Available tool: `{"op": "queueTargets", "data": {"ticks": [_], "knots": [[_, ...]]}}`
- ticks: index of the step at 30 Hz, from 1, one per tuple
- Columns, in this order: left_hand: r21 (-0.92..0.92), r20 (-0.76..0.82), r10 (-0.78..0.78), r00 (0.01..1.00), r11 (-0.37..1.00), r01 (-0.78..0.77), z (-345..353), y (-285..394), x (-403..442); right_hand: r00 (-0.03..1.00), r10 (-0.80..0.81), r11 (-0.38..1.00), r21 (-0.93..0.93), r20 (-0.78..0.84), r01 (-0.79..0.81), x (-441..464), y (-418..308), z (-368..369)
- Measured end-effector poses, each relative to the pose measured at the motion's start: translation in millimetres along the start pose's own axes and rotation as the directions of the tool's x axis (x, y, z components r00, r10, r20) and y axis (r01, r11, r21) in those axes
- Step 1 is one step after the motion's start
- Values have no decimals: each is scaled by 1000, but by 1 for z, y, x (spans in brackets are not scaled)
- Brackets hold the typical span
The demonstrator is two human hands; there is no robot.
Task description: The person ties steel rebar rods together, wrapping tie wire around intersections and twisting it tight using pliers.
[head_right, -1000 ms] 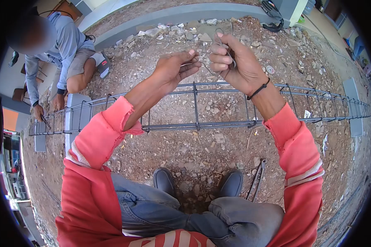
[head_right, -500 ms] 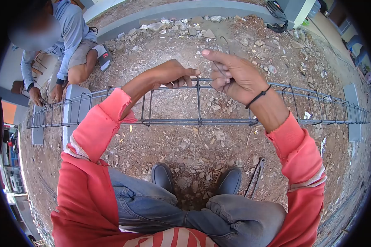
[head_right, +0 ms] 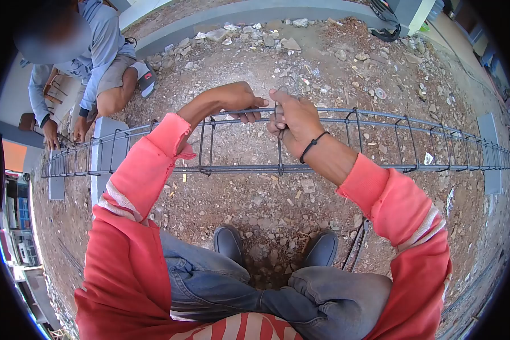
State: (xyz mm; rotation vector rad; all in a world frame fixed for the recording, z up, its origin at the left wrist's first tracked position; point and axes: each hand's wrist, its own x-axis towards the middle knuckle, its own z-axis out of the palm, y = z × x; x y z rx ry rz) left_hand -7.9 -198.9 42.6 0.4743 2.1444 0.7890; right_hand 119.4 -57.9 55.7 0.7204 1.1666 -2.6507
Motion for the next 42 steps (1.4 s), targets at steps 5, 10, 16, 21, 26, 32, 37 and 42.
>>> {"op": "queueTargets", "data": {"ticks": [5,10,16,21,26,32,37,42], "knots": [[-99,69,-10,998,995,16,5,14,15,985,-163,984,83,50,158,28,0,0],[-83,-132,-52,990,996,41,14,15,29,994,-94,990,112,62,86,31,-6,-2],[-333,-60,144,988,930,-156,15,-4,40,997,3,991,130,73,-13,19,-13,2],[-352,-53,-3,999,936,-16,16,-1,41,995,35,997,60,94,-41,11,-7,7],[-545,-81,126,989,825,-150,19,-4,39,994,6,990,136,109,-21,18,-31,9],[-433,-114,259,959,856,-283,19,-2,31,967,-242,967,103,83,233,93,-76,-3],[-399,-159,284,945,858,-325,20,-5,28,966,-231,969,-61,118,240,102,-80,2],[-354,-50,122,991,926,-131,17,0,33,963,-49,976,-193,265,102,47,-71,28]]}}
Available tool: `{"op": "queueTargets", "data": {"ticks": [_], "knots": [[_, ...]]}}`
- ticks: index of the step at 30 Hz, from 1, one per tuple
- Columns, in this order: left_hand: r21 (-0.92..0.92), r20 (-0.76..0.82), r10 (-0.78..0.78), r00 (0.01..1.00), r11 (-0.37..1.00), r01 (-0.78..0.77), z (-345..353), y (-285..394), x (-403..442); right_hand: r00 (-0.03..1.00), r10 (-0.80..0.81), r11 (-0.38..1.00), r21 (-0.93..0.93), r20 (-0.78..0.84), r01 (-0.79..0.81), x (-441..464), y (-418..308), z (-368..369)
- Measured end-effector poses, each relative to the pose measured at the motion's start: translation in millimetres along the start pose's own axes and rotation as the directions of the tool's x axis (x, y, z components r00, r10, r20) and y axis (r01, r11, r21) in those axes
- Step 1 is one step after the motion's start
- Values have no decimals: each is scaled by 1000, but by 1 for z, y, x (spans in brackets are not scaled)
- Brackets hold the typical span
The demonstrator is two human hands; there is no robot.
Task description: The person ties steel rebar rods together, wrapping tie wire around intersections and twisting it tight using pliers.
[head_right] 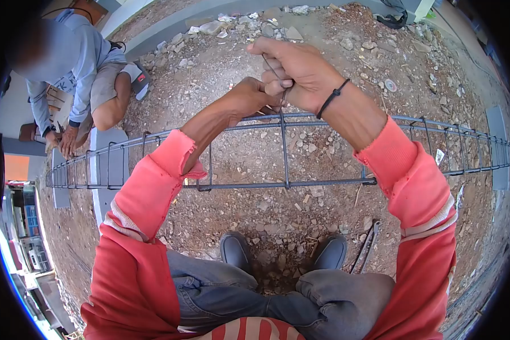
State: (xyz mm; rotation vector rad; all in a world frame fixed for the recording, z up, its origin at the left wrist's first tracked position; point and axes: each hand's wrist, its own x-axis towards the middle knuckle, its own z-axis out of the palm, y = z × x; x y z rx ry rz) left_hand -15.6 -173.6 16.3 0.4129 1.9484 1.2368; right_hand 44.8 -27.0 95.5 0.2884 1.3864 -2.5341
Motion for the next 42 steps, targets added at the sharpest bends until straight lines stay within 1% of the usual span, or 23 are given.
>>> {"op": "queueTargets", "data": {"ticks": [2,6,8,10,13,15,16,17,18,19,21,22,24,25,26,28,29,31,33,35,37,39,42], "knots": [[-94,39,-25,999,995,28,-5,-20,25,982,175,983,33,70,-178,-19,11,7],[-158,60,-45,997,986,54,-4,-12,8,980,198,980,6,2,-198,-30,16,6],[-132,49,14,999,991,-8,-3,-6,0,995,-65,997,23,-74,67,-8,-3,-12],[-123,29,81,996,989,-77,-1,-7,-2,976,-184,980,58,-119,191,35,-8,-47],[-33,-19,203,979,979,-203,-1,-3,-13,937,-215,972,38,-275,234,78,11,-72],[40,-38,258,965,966,-256,0,-2,-17,907,-307,934,-276,-287,229,94,26,-78],[78,-59,272,960,960,-267,1,-5,-17,906,-309,933,-275,-289,231,100,31,-79],[119,-79,288,954,953,-278,2,-6,-16,887,-433,748,-613,-161,254,106,37,-80],[121,-77,289,954,953,-279,3,-6,-17,868,-497,449,-855,4,260,111,43,-81],[167,-99,282,954,950,-264,6,-5,-19,867,-498,451,-854,1,260,117,51,-88],[217,-116,280,953,943,-251,8,-5,-20,879,-410,147,-934,242,326,117,57,-101],[228,-112,297,948,936,-266,8,-6,-19,877,-414,145,-934,242,326,110,57,-106],[235,-109,322,940,928,-291,8,-8,-20,1000,-10,303,-953,-4,0,92,59,-113],[259,-71,407,911,889,-377,8,-8,-20,1000,-12,294,-956,-6,-2,86,58,-114],[280,-30,488,872,842,-462,9,-8,-20,991,120,253,-963,-66,-95,80,57,-114],[270,25,487,873,838,-475,8,-8,-18,931,344,204,-958,-122,-201,72,50,-110],[262,77,478,875,837,-481,7,-8,-17,931,342,199,-959,-126,-203,66,46,-108],[264,94,485,869,830,-492,7,-6,-18,894,380,536,-731,-237,-422,53,37,-100],[265,107,492,864,823,-502,7,-6,-18,897,384,473,-787,-221,-396,50,34,-114],[268,102,563,820,779,-567,8,-10,-15,959,282,163,-987,40,-7,53,49,-136],[242,113,550,828,793,-560,7,-14,-10,946,323,162,-984,-19,-75,45,43,-132],[223,123,532,838,808,-546,6,-12,-12,942,283,87,-983,180,162,40,38,-124],[273,147,506,850,805,-527,5,-4,-19,923,332,50,-981,196,190,33,21,-120]]}}
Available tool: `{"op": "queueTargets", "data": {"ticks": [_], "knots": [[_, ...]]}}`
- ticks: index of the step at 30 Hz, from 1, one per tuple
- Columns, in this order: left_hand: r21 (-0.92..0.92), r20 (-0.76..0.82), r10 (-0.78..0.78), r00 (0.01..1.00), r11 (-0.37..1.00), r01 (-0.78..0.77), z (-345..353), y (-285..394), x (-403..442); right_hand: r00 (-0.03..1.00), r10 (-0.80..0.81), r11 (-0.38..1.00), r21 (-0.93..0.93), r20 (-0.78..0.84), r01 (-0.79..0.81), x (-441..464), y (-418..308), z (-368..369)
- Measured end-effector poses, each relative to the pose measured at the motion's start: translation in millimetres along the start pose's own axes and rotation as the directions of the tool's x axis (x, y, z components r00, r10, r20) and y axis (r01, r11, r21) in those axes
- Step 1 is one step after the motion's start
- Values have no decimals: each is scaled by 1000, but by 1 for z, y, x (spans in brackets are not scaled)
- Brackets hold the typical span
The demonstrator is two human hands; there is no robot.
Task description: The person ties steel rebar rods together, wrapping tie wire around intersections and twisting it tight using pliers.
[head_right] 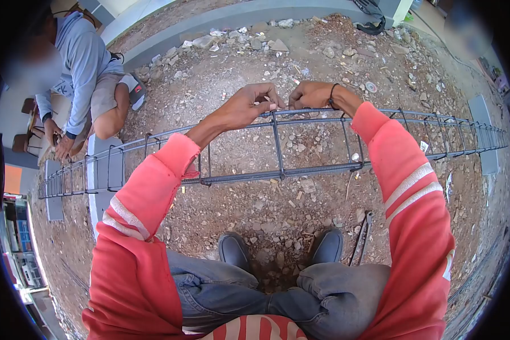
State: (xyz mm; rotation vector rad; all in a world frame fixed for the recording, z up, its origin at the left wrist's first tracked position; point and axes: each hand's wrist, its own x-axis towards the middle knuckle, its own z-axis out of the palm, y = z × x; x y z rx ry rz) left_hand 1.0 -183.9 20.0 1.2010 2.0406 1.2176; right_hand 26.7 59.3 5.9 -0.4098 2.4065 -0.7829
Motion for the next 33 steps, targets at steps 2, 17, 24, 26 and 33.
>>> {"op": "queueTargets", "data": {"ticks": [2,17,24,26,33], "knots": [[-35,-3,-19,1000,999,19,2,2,-1,999,-32,999,-43,4,33,-3,3,-1],[-259,-42,-318,947,919,298,9,2,13,992,55,997,-41,-115,-60,-45,16,-5],[-199,36,-388,921,900,387,7,13,16,964,231,915,-309,-129,-260,-42,-9,-7],[-184,38,-355,934,916,356,9,13,18,570,-222,768,-502,-791,-398,-55,-16,30],[-98,10,-349,937,932,348,10,1,24,933,-84,869,-484,-351,-103,-109,-79,65]]}}
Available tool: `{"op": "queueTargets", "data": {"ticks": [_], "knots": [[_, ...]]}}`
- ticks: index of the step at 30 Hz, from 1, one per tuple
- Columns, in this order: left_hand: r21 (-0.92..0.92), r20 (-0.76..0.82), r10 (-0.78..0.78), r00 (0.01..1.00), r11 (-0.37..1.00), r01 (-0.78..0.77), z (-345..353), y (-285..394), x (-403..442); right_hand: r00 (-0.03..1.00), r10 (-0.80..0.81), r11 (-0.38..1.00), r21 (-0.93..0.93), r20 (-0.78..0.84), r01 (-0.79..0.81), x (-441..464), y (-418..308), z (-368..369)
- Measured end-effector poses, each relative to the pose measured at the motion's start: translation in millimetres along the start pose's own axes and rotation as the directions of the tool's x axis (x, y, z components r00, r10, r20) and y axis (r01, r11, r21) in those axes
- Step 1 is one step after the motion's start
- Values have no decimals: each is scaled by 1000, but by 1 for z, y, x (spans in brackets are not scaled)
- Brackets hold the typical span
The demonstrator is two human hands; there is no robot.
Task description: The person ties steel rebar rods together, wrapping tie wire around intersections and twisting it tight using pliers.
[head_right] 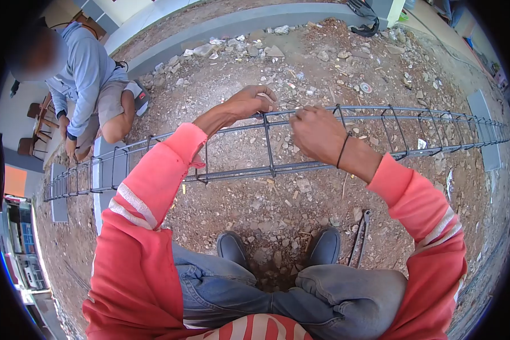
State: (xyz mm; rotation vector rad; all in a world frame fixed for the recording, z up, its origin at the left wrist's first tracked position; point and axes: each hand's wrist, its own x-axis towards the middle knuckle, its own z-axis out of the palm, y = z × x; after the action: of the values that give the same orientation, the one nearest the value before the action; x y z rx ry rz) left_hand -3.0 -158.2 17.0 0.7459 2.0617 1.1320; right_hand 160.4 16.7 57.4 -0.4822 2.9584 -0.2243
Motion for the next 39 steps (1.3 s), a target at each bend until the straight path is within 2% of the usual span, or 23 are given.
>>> {"op": "queueTargets", "data": {"ticks": [1,2,3,5,6,8,9,11,12,14,15,17,18,20,21,23,24,26,27,29,33,35,39], "knots": [[22,4,8,1000,1000,-8,0,0,0,955,-128,984,-155,-266,88,-4,0,25],[44,8,18,1000,999,-18,-1,0,0,826,-282,938,-323,-488,129,-6,0,36],[36,1,21,1000,999,-21,-1,0,1,827,-290,934,-330,-481,136,-6,0,33],[65,1,19,1000,998,-19,-1,-1,2,922,-175,951,-301,-345,67,-3,-1,27],[62,-6,20,1000,998,-20,-1,-1,1,922,-182,949,-306,-343,74,3,1,29],[61,-37,20,999,998,-18,1,0,-1,975,-126,965,-252,-182,77,18,4,38],[64,-46,19,999,998,-16,0,1,-1,973,-134,964,-254,-186,84,20,-1,36],[81,-81,14,997,997,-8,-1,-1,-3,996,-44,985,-169,-77,31,20,-12,35],[82,-84,12,996,997,-5,-1,-6,-2,996,-47,985,-167,-77,34,17,-15,30],[94,-205,32,978,996,-13,3,-15,0,972,-152,976,-180,-178,119,10,-17,19],[90,-203,30,979,996,-12,6,-10,-7,973,-151,977,-179,-175,119,10,-14,22],[146,-400,-58,915,981,126,9,12,-27,859,-341,932,-257,-382,255,12,-4,29],[148,-395,-59,917,981,127,8,11,-28,861,-335,934,-253,-382,251,12,-3,29],[68,-371,-108,922,987,143,4,10,-31,943,-216,976,-84,-252,201,12,0,30],[74,-367,-108,924,987,144,1,5,-29,943,-210,977,-79,-256,196,13,-1,27],[-89,-289,-51,956,996,27,-4,-3,-27,964,-190,981,5,-187,194,15,-6,22],[-86,-285,-53,957,996,29,-4,-2,-28,964,-187,981,9,-189,192,15,-11,21],[-90,-253,-69,965,995,48,-4,0,-29,993,-8,987,160,-118,27,12,-24,24],[-91,-251,-74,965,995,52,-3,-1,-28,993,-8,986,164,-115,27,12,-25,27],[-115,-256,-89,963,991,61,-2,-2,-25,966,20,936,345,-257,72,12,-26,34],[-111,-251,-115,961,990,90,-2,4,-26,982,50,952,307,-185,9,14,-26,32],[-119,-268,-100,958,990,69,-2,1,-24,978,167,944,307,-122,-123,21,-25,35],[-100,-297,-67,953,994,39,0,-1,-25,998,55,964,262,-33,-44,34,-15,37]]}}
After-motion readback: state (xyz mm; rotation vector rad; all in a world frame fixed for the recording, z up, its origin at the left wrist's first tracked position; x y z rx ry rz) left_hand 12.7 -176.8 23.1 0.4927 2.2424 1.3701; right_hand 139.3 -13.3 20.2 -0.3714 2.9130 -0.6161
